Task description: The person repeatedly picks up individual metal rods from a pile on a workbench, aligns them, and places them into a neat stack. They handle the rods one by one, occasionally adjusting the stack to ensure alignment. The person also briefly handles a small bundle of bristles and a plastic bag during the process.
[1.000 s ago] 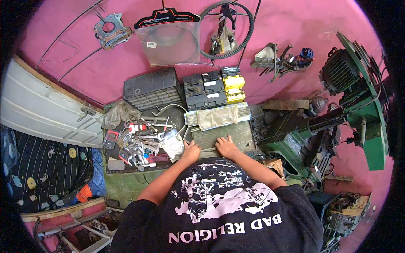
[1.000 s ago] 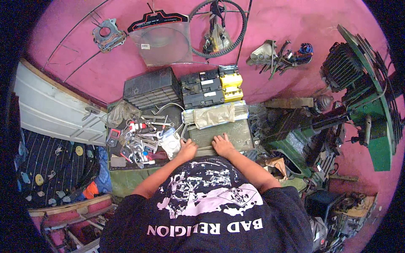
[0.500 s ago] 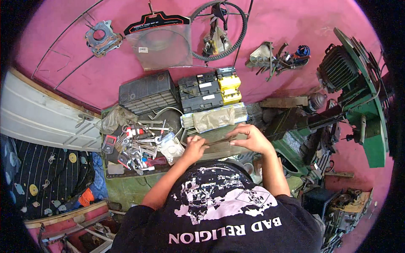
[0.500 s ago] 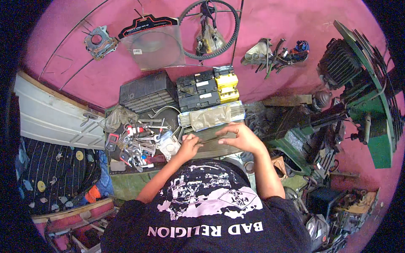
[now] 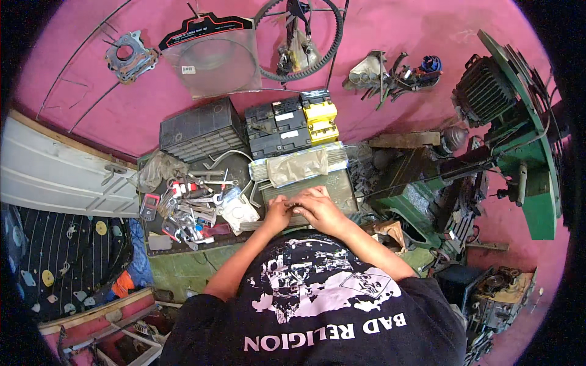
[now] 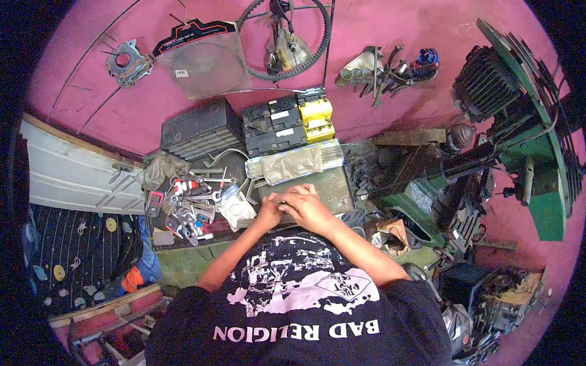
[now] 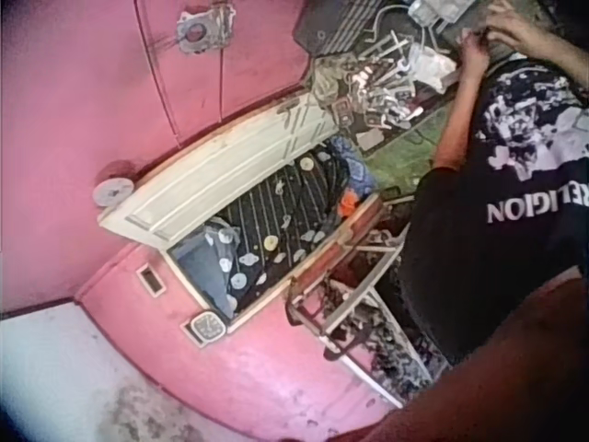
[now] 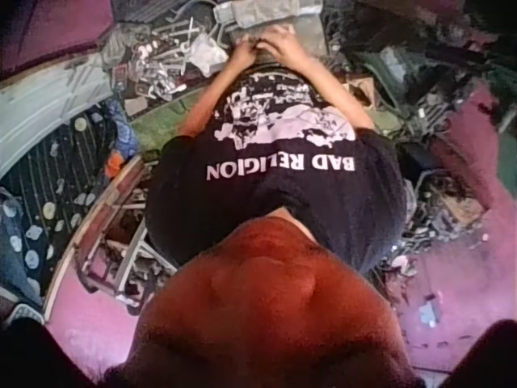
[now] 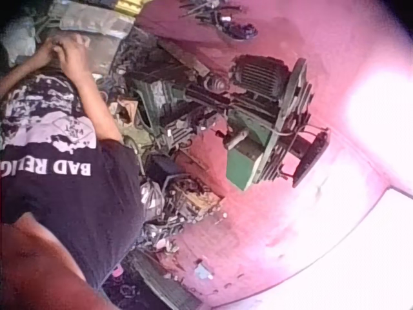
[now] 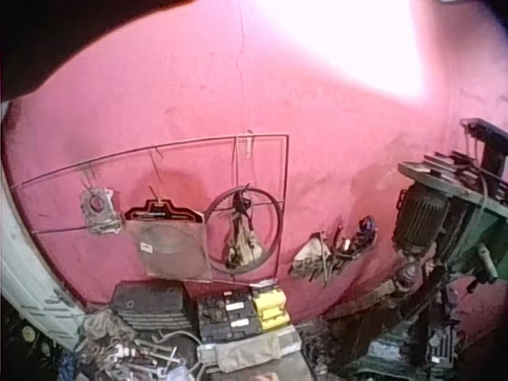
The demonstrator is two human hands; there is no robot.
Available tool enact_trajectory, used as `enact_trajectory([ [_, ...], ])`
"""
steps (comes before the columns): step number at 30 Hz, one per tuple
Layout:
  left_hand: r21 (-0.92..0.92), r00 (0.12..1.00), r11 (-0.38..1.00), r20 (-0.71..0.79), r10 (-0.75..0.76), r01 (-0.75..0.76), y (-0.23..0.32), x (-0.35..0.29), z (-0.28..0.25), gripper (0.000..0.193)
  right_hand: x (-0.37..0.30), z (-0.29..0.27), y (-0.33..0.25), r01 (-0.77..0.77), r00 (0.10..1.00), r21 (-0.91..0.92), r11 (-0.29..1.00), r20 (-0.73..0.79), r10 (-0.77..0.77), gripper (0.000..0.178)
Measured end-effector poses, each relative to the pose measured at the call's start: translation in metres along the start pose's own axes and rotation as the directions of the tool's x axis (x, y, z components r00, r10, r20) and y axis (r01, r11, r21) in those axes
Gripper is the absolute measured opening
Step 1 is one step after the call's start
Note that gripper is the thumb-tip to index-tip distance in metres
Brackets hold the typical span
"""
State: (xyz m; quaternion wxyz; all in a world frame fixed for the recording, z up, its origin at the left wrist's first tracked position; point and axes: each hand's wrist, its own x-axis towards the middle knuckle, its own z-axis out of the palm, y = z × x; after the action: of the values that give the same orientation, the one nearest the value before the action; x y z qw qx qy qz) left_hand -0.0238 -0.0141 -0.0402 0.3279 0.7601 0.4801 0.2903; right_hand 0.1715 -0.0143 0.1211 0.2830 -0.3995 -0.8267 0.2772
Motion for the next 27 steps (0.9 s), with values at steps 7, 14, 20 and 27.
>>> enact_trajectory([
  [7,0.010,0.999,0.999,-0.028,-0.046,0.047,0.014,0.002,0.000,0.024,-0.003,0.000,0.013,-0.001,1.000,-0.026,1.000,-0.024,0.000,0.022],
  [14,0.103,0.997,0.992,0.028,-0.077,0.074,0.023,0.007,0.005,0.026,-0.011,0.008,0.038,-0.021,0.995,-0.125,0.992,0.090,0.032,0.024],
  [20,0.221,1.000,0.975,0.022,-0.005,0.000,0.038,0.017,0.012,0.027,-0.010,-0.011,0.043,-0.052,0.980,-0.291,0.955,0.170,0.106,0.015],
  [27,0.239,0.915,0.931,-0.360,-0.181,0.277,0.034,0.016,-0.009,0.023,-0.045,-0.084,0.123,-0.417,0.776,0.098,0.904,-0.479,0.410,0.023],
])
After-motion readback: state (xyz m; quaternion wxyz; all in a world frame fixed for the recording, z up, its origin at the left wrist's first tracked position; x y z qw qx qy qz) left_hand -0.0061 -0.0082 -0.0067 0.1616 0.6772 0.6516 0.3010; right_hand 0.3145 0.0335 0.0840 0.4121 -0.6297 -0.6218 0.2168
